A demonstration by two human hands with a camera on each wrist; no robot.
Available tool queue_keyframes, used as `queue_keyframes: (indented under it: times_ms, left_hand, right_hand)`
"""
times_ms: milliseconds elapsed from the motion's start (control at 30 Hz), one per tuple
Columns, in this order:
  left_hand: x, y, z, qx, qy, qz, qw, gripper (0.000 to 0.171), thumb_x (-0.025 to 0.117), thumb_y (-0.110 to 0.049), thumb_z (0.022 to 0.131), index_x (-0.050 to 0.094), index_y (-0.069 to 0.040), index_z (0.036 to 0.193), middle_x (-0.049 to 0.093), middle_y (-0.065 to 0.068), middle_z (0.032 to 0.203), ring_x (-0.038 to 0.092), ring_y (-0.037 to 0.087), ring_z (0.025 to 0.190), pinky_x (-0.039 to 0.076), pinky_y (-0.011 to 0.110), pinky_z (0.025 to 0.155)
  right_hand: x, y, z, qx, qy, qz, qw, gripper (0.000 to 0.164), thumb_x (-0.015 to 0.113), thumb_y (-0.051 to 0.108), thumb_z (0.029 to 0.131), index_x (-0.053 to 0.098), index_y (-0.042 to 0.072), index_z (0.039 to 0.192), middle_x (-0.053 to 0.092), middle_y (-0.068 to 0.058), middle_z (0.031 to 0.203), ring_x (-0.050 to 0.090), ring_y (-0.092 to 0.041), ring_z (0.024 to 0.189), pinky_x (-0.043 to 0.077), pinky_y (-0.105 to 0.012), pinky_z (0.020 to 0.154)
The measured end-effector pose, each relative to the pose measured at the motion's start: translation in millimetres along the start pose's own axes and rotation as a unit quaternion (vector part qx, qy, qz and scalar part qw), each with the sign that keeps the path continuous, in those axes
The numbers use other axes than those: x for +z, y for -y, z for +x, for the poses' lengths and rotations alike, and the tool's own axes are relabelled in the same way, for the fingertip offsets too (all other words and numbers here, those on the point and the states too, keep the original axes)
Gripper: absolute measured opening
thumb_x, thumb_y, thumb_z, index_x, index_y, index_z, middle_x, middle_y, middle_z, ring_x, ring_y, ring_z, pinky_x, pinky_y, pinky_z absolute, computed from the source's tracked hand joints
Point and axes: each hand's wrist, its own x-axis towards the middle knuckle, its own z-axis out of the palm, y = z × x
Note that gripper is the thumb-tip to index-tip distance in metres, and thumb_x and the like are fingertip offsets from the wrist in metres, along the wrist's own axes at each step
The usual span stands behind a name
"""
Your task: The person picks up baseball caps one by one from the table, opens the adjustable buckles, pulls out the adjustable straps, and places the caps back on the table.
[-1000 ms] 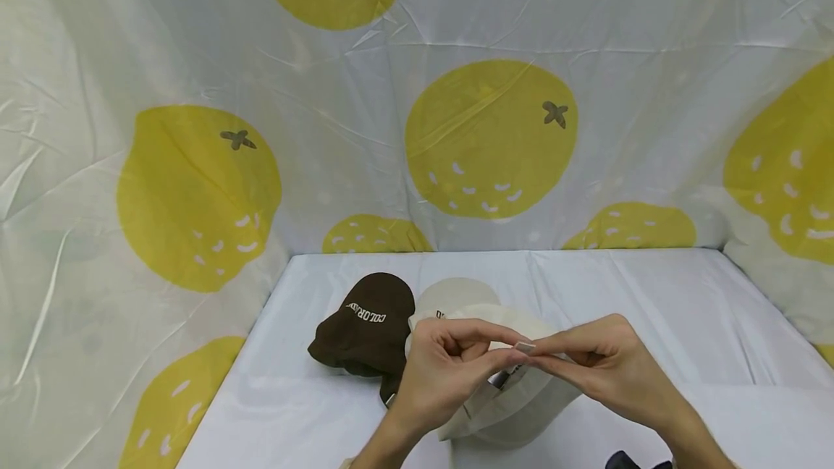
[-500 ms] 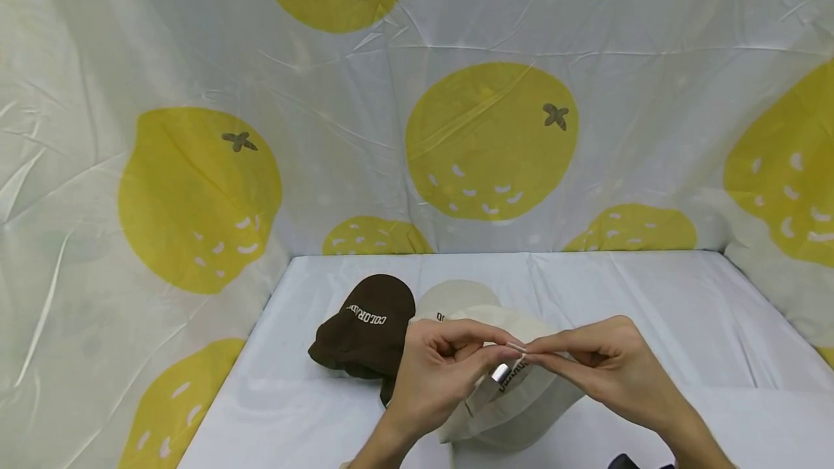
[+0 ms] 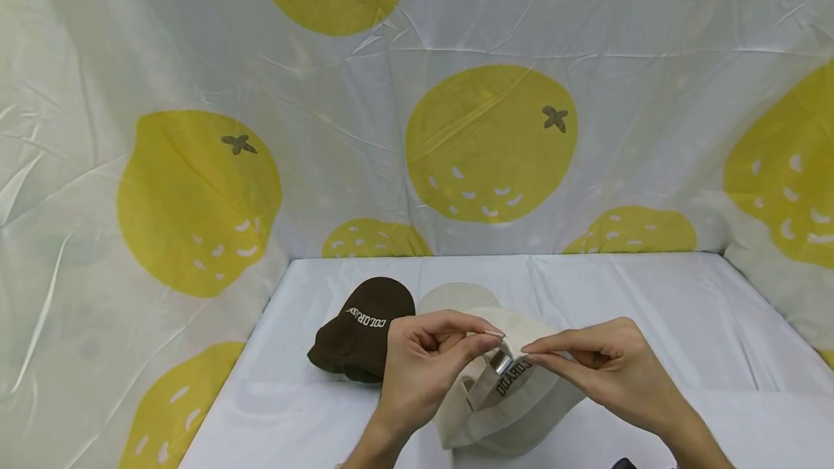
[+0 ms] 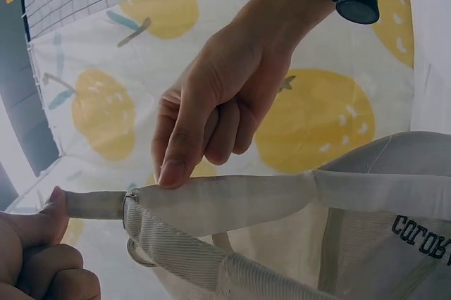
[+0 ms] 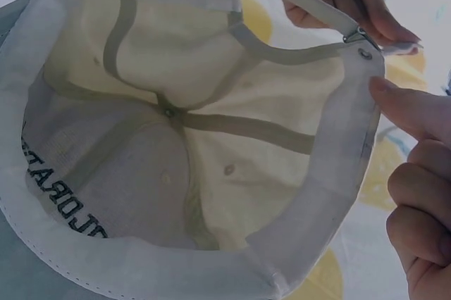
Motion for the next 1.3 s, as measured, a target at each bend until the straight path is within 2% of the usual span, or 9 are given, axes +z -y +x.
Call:
queue_keyframes:
  times_ms: [167, 367, 433, 567, 733, 933, 1167, 1300]
  left_hand:
    - [-1.7, -0.6, 0.0, -0.002, -0.021, -0.003, 0.9998, 0.006, 0.072, 0.01, 0.09, 0.071, 0.016, 0.09, 0.064, 0.032, 0.064, 0.032, 0.003, 0.05, 0.03, 0.024, 0.041]
    - [-2.9, -1.8, -0.2, -0.001, -0.046, 0.01, 0.9989, 0.008, 0.074, 0.008, 0.089, 0.071, 0.015, 0.089, 0.067, 0.034, 0.073, 0.05, -0.005, 0.059, 0.043, 0.016, 0.051]
    - [-3.0, -2.4, -0.2, -0.003, -0.054, 0.016, 0.9984, 0.008, 0.074, 0.008, 0.089, 0.071, 0.015, 0.088, 0.066, 0.034, 0.072, 0.048, -0.006, 0.058, 0.041, 0.016, 0.049]
    - [-3.3, -3.1, 0.1, -0.001, -0.065, 0.024, 0.9976, 0.006, 0.075, 0.009, 0.088, 0.072, 0.014, 0.087, 0.065, 0.034, 0.07, 0.033, -0.001, 0.051, 0.028, 0.024, 0.041]
    - [-3.2, -3.1, 0.7, 0.005, -0.066, 0.022, 0.9976, 0.005, 0.074, 0.01, 0.088, 0.072, 0.014, 0.087, 0.065, 0.034, 0.068, 0.031, 0.0, 0.05, 0.028, 0.025, 0.04]
    - [-3.0, -2.4, 1.7, 0.014, -0.067, 0.02, 0.9975, 0.006, 0.074, 0.01, 0.088, 0.071, 0.015, 0.087, 0.066, 0.034, 0.07, 0.038, -0.004, 0.053, 0.034, 0.023, 0.042]
    - [-3.2, -3.3, 1.8, 0.025, -0.072, 0.025, 0.9968, 0.004, 0.074, 0.012, 0.087, 0.072, 0.015, 0.088, 0.064, 0.032, 0.066, 0.025, 0.007, 0.047, 0.026, 0.024, 0.04]
    - [-3.3, -3.9, 1.8, 0.028, -0.072, 0.026, 0.9967, 0.003, 0.074, 0.014, 0.085, 0.072, 0.014, 0.088, 0.064, 0.031, 0.065, 0.024, 0.01, 0.046, 0.027, 0.025, 0.04]
  right_hand:
    - [1, 1, 1, -0.004, -0.005, 0.0, 1.0, 0.029, 0.081, -0.013, 0.078, 0.081, 0.004, 0.102, 0.05, 0.011, 0.054, 0.019, -0.001, 0.048, 0.023, -0.008, 0.043]
    - [1, 4, 2, -0.01, -0.017, -0.005, 1.0, 0.022, 0.082, -0.008, 0.081, 0.081, 0.004, 0.1, 0.051, 0.011, 0.054, 0.019, -0.001, 0.049, 0.023, -0.008, 0.044]
    - [2, 4, 3, -0.012, -0.02, -0.008, 1.0, 0.02, 0.082, -0.006, 0.082, 0.08, 0.004, 0.099, 0.05, 0.011, 0.053, 0.019, -0.001, 0.049, 0.023, -0.008, 0.044]
    - [3, 5, 3, -0.016, -0.026, -0.027, 0.999, 0.013, 0.083, 0.0, 0.085, 0.081, 0.005, 0.097, 0.042, 0.011, 0.051, 0.018, -0.001, 0.05, 0.022, -0.007, 0.044]
    - [2, 7, 4, -0.015, -0.033, -0.053, 0.998, 0.011, 0.084, 0.004, 0.085, 0.081, 0.007, 0.095, 0.033, 0.01, 0.05, 0.018, 0.0, 0.049, 0.02, -0.007, 0.043]
    - [2, 9, 5, -0.015, -0.034, -0.063, 0.997, 0.015, 0.085, 0.001, 0.082, 0.081, 0.009, 0.095, 0.03, 0.009, 0.05, 0.017, 0.0, 0.049, 0.02, -0.007, 0.043]
    - [2, 11, 8, -0.021, -0.033, -0.063, 0.997, 0.008, 0.083, 0.009, 0.088, 0.081, 0.011, 0.096, 0.029, 0.009, 0.05, 0.017, 0.0, 0.05, 0.019, -0.007, 0.043]
    - [2, 13, 9, -0.03, -0.033, -0.065, 0.997, 0.007, 0.082, 0.01, 0.089, 0.081, 0.012, 0.096, 0.03, 0.009, 0.051, 0.018, 0.0, 0.05, 0.02, -0.007, 0.043]
